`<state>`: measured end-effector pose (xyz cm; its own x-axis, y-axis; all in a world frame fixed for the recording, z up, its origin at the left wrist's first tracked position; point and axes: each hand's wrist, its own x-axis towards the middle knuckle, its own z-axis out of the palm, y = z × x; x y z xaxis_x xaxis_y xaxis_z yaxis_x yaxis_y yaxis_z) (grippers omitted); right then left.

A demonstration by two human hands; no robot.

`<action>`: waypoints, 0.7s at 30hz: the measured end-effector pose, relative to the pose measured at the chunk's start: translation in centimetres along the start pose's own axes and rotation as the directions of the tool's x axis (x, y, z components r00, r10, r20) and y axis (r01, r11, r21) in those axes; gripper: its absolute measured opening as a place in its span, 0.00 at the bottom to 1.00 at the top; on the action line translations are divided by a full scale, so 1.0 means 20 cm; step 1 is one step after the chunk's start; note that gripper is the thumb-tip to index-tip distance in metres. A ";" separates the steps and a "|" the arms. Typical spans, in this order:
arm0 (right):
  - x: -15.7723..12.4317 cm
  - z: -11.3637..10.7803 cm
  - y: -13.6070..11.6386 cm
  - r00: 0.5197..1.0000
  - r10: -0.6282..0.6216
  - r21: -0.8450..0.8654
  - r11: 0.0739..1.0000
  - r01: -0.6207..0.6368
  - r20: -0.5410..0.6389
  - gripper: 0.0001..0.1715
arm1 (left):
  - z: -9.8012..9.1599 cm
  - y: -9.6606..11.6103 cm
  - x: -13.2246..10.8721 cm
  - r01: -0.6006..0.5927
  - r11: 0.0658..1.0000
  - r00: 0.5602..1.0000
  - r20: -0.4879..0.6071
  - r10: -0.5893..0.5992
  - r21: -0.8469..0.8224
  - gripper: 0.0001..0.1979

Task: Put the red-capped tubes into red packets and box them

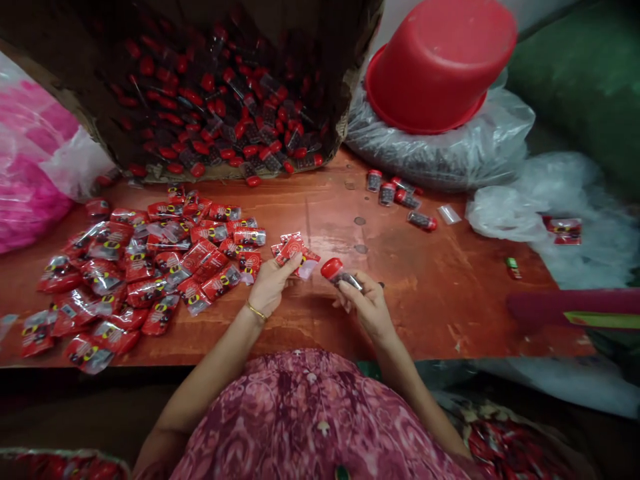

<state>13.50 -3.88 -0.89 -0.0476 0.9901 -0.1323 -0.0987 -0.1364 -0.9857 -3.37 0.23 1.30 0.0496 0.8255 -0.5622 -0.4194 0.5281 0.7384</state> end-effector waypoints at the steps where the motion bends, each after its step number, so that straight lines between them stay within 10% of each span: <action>1: 0.00 0.00 -0.01 1.000 -0.020 -0.063 0.998 0.020 0.006 0.12 | 0.00 0.00 0.00 0.002 1.000 1.000 0.002 -0.002 0.006 0.22; 9: 0.01 0.01 -0.01 0.998 -0.046 -0.158 0.986 0.052 0.036 0.10 | 0.00 -0.04 0.03 -0.130 0.983 0.991 -0.017 0.133 0.132 0.21; 15: 0.00 0.06 0.06 0.995 0.032 0.174 0.985 -0.015 -0.093 0.13 | 0.00 -0.07 0.04 -0.163 0.943 0.986 0.018 0.165 0.289 0.20; 21: 0.07 0.14 0.05 0.964 -0.048 0.066 0.996 0.067 -0.262 0.11 | 0.01 -0.11 0.02 -0.163 0.933 0.986 0.035 0.161 0.321 0.17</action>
<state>10.51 -2.70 -1.76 0.2197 0.9696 -0.1077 -0.1671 -0.0713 -0.9834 -2.17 -0.60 -0.46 0.0129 0.9061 -0.4228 -0.1079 0.4216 0.9003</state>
